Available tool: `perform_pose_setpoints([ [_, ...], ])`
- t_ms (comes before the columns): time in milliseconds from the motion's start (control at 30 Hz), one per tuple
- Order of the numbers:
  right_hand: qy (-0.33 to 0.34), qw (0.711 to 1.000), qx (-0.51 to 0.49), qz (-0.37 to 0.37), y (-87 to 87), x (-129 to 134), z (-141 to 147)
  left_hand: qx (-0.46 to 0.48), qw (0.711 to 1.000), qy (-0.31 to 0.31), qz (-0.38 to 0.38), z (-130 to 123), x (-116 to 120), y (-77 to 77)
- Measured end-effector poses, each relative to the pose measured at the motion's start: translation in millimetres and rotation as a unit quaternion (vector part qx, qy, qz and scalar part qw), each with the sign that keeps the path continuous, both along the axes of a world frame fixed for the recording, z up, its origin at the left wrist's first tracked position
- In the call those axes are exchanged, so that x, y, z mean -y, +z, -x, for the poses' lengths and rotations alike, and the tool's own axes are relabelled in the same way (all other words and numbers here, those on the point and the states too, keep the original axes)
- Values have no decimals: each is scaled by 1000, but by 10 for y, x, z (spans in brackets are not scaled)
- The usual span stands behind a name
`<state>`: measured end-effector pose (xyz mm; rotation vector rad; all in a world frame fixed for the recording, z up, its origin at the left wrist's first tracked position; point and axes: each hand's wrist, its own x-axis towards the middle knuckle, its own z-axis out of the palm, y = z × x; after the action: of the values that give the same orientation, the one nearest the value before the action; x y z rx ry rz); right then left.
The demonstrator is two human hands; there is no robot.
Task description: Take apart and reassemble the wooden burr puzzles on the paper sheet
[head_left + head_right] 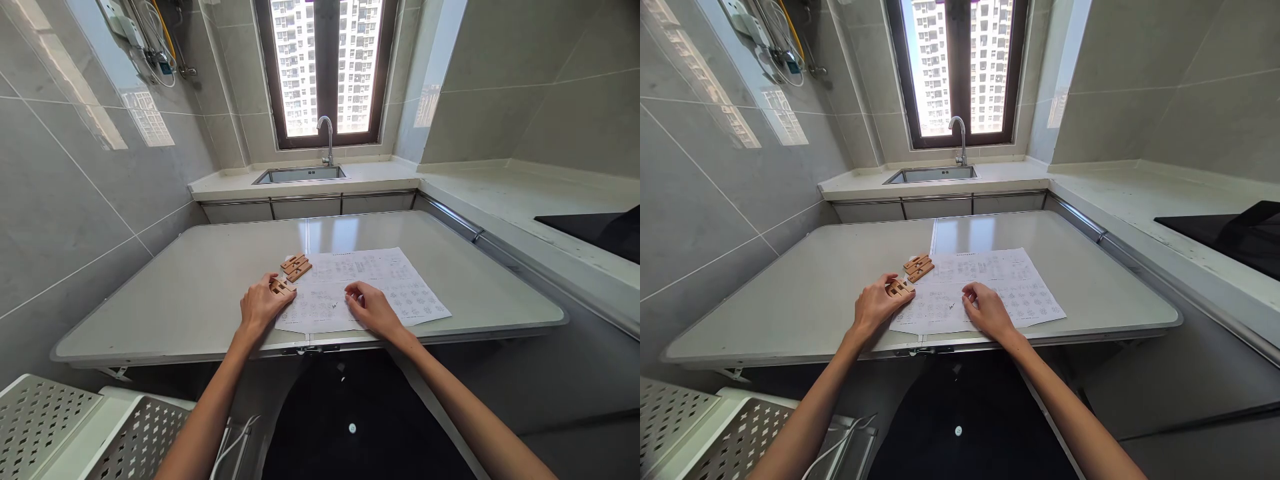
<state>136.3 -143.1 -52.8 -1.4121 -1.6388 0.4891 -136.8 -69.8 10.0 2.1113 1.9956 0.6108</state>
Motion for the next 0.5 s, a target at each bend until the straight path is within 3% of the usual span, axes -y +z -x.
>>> perform_pose_setpoints([
  [267,-2,1000,8,8,31,23,3,-2,1000,13,-7,-53,-91,-102],
  [500,-1,1000,4,11,63,47,12,5,999,-9,-43,-48,-28,-152],
])
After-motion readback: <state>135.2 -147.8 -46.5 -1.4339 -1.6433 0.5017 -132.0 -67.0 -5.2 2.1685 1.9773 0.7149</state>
